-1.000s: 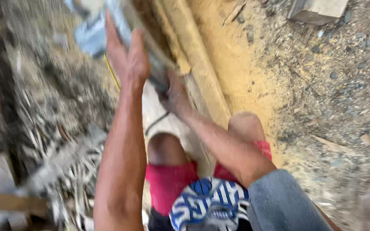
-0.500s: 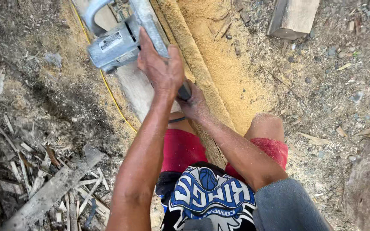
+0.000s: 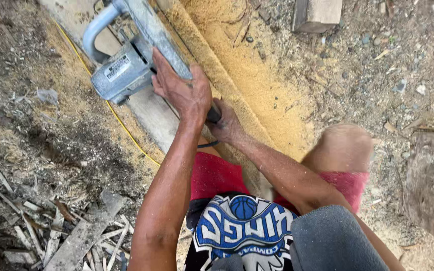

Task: The person uses a circular saw to cut a long plank of wood. They guide the saw along the length of the plank, creating a straight cut while kneeling on the ground.

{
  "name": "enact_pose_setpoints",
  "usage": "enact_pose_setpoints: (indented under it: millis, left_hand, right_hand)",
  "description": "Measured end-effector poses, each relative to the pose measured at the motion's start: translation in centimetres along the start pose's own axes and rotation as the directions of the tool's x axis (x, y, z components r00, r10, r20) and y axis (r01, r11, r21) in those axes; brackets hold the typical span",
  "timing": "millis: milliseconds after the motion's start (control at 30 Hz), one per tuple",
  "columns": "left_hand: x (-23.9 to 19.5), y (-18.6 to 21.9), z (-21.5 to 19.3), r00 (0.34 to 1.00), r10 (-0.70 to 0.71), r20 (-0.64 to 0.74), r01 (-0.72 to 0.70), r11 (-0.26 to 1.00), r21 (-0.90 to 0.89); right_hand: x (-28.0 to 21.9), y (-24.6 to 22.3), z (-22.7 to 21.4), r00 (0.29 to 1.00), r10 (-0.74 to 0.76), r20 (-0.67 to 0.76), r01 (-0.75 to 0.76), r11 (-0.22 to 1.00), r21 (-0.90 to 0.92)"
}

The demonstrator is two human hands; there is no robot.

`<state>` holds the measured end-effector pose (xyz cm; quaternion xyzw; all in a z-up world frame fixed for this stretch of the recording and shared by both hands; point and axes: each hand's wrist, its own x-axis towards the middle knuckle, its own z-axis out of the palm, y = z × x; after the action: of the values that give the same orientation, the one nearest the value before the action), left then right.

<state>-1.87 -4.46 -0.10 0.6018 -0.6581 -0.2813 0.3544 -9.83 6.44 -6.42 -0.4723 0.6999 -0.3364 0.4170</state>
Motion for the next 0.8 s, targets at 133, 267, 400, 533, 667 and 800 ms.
enact_pose_setpoints:
  millis: [133, 267, 400, 533, 667, 800]
  left_hand:
    - [0.0, 0.0, -0.1, 1.000, 0.008, 0.014, -0.008, 1.000, 0.017]
    - [-0.1, 0.1, -1.4, 1.000, 0.024, 0.008, -0.024, 1.000, 0.006]
    - [0.3, 1.0, -2.5, 0.999, 0.037, 0.011, -0.037, 0.999, -0.026]
    - [0.8, 2.0, -3.3, 0.998, 0.059, -0.010, -0.060, 0.985, -0.160]
    - [1.4, 1.8, -3.5, 0.999, 0.036, -0.006, -0.036, 0.984, -0.175]
    - [1.8, 2.2, -3.8, 0.996, -0.089, 0.021, 0.091, 0.978, -0.190]
  right_hand:
    - [-0.8, -1.2, -0.2, 0.997, -0.061, -0.048, 0.064, 0.997, 0.050]
    - [-1.9, -3.9, 0.4, 0.981, -0.058, -0.184, 0.100, 0.969, 0.226]
    - [-2.4, -4.5, 0.7, 0.988, 0.105, -0.112, -0.070, 0.957, 0.281]
    - [-0.4, -2.8, 1.6, 0.983, 0.018, -0.181, 0.018, 0.980, 0.197]
    - [-0.2, -1.4, 3.4, 0.976, -0.022, -0.217, 0.060, 0.984, 0.168]
    - [0.2, -1.4, 3.6, 0.966, -0.082, -0.246, 0.122, 0.981, 0.152]
